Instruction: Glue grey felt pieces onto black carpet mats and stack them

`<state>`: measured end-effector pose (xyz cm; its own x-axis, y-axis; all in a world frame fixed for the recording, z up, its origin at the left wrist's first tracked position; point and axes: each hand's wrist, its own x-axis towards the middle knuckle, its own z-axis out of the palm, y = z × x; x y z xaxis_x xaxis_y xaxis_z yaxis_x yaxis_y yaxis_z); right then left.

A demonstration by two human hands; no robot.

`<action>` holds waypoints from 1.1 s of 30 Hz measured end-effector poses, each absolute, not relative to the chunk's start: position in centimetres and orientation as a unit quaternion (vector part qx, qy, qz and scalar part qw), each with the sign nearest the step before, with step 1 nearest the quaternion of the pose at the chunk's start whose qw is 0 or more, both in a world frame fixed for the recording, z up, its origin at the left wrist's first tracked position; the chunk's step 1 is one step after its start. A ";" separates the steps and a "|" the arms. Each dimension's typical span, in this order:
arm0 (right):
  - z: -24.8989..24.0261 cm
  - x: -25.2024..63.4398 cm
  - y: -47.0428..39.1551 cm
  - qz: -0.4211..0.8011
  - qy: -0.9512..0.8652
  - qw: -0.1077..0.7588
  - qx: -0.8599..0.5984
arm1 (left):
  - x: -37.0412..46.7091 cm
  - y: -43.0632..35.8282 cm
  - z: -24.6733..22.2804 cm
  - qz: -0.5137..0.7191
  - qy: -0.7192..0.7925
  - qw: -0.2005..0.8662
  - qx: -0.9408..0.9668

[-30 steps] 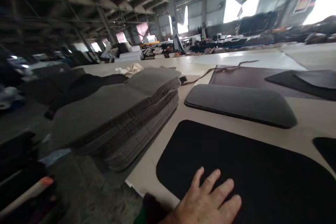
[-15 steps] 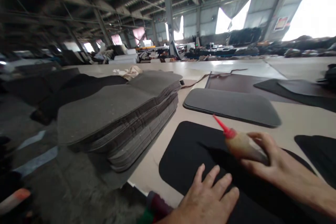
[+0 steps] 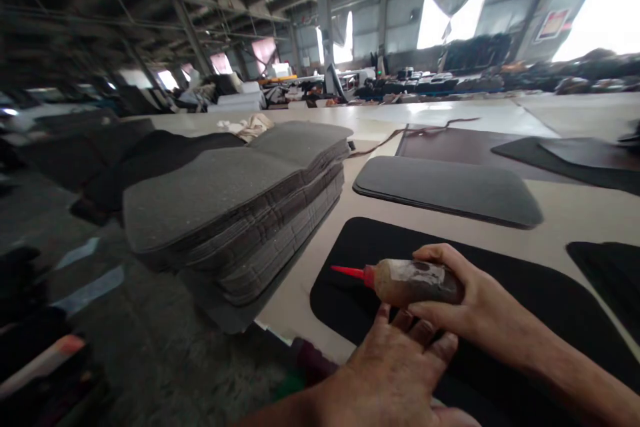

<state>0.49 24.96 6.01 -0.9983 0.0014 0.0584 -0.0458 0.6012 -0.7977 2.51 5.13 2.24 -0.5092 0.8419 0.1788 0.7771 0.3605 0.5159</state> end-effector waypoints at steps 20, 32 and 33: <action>7.5 -0.6 20.4 0.393 -0.906 0.028 0.155 | 2.5 5.3 1.6 0.245 0.834 0.045 0.492; 7.7 -1.1 20.2 0.347 -0.903 0.046 0.250 | 2.4 5.2 1.7 0.252 0.835 0.061 0.485; 7.7 -1.2 20.2 0.343 -0.904 0.040 0.250 | 2.5 5.2 1.8 0.251 0.836 0.057 0.484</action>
<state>-1.16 20.15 7.71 -0.8718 -0.4250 0.2435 -0.4795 0.6391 -0.6014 2.48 5.16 1.80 -0.5249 0.8382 0.1477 0.7809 0.4053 0.4754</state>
